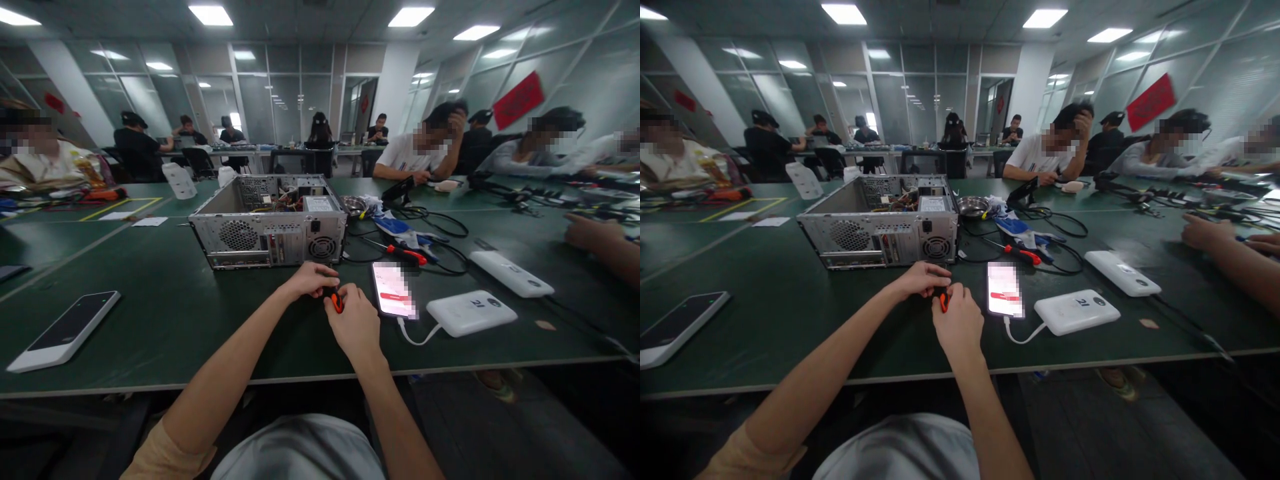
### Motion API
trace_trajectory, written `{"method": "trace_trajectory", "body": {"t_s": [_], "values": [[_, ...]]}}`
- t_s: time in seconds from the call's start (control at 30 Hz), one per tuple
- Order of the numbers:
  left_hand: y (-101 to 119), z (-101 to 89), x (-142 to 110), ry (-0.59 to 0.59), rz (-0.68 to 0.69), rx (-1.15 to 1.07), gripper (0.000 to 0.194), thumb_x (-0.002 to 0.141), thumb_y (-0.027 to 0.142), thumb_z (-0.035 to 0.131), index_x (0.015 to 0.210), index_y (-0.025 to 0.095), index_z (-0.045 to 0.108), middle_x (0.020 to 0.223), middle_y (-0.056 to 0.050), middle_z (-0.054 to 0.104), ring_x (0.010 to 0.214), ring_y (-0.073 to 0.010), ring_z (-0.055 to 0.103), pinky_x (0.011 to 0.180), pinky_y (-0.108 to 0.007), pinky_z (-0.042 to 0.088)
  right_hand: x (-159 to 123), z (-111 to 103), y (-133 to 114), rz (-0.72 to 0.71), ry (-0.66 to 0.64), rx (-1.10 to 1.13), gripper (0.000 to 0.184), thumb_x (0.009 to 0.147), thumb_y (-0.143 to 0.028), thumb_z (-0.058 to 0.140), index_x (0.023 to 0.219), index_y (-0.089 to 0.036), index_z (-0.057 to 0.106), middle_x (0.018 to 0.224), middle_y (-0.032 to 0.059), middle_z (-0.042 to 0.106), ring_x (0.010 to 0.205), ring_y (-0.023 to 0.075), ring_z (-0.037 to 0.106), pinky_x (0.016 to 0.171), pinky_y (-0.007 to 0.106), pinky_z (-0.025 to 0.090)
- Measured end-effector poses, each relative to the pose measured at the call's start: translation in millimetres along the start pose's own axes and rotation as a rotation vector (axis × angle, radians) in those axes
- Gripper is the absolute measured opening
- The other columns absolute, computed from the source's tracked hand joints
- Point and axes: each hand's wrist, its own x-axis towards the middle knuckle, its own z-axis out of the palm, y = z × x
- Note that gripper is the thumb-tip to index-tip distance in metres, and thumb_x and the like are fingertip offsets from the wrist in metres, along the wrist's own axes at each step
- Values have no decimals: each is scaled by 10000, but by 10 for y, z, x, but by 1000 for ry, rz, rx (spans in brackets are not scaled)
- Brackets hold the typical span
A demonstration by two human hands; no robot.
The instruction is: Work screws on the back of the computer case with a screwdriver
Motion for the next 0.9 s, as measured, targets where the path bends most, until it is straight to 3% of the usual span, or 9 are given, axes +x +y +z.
{"method": "trace_trajectory", "body": {"t_s": [0.17, 0.27, 0.37, 0.53, 0.63, 0.77, 0.9], "values": [[-6, -40, -18, -66, -36, -128, 287, 961, 166, 566, 1220, 162, 690, 977, -66, 754, 514, -59, 638, 455, -159, 451, 37, 23, 47, 5, 6, 33, 183, 1010, -330, 483, 987, -185, 592, 922, 64, 705, 854, 210, 665, 694, 285, 349], [-7, -48, -35, -116, -52, -183, 323, 920, 111, 590, 1221, 178, 685, 1063, -73, 751, 616, -81, 700, 520, -163, 497, 55, 18, 60, 20, -13, 58, 234, 1039, -323, 428, 971, -178, 599, 893, 72, 719, 846, 210, 677, 700, 282, 340], [-6, -28, -53, -152, -40, -192, 321, 898, 97, 618, 1203, 166, 691, 972, -57, 752, 629, -86, 695, 534, -163, 498, 71, 10, 70, 34, -6, 53, 268, 1056, -309, 385, 988, -170, 604, 912, 89, 731, 850, 211, 689, 690, 277, 334], [1, -21, -74, -66, -28, -167, 255, 843, 137, 728, 1097, 145, 737, 706, 4, 679, 506, -54, 561, 522, -164, 483, 83, -9, 58, 39, -50, -16, 343, 1063, -306, 333, 961, -176, 634, 914, 107, 739, 828, 222, 695, 689, 283, 353], [6, -31, -69, -41, -37, -141, 239, 848, 160, 742, 1086, 138, 749, 574, 37, 587, 470, -49, 504, 492, -149, 447, 60, -16, 58, 6, -35, 63, 372, 1059, -354, 329, 1001, -174, 650, 966, 113, 738, 896, 230, 695, 764, 292, 407], [10, 0, -43, 3, -26, -159, 202, 865, 171, 725, 1062, 142, 759, 554, 43, 561, 469, -47, 485, 485, -144, 425, 32, 8, 101, -46, 72, 238, 408, 951, -443, 535, 1247, -164, 575, 1102, 111, 702, 1011, 250, 665, 869, 332, 460], [26, 40, -38, 42, -39, -140, 164, 868, 191, 723, 1022, 148, 758, 597, 30, 601, 460, -48, 482, 498, -165, 451, 35, 49, 133, -66, 86, 216, 294, 872, -288, 598, 1144, -176, 602, 1088, 97, 697, 982, 245, 667, 836, 329, 468]]}}
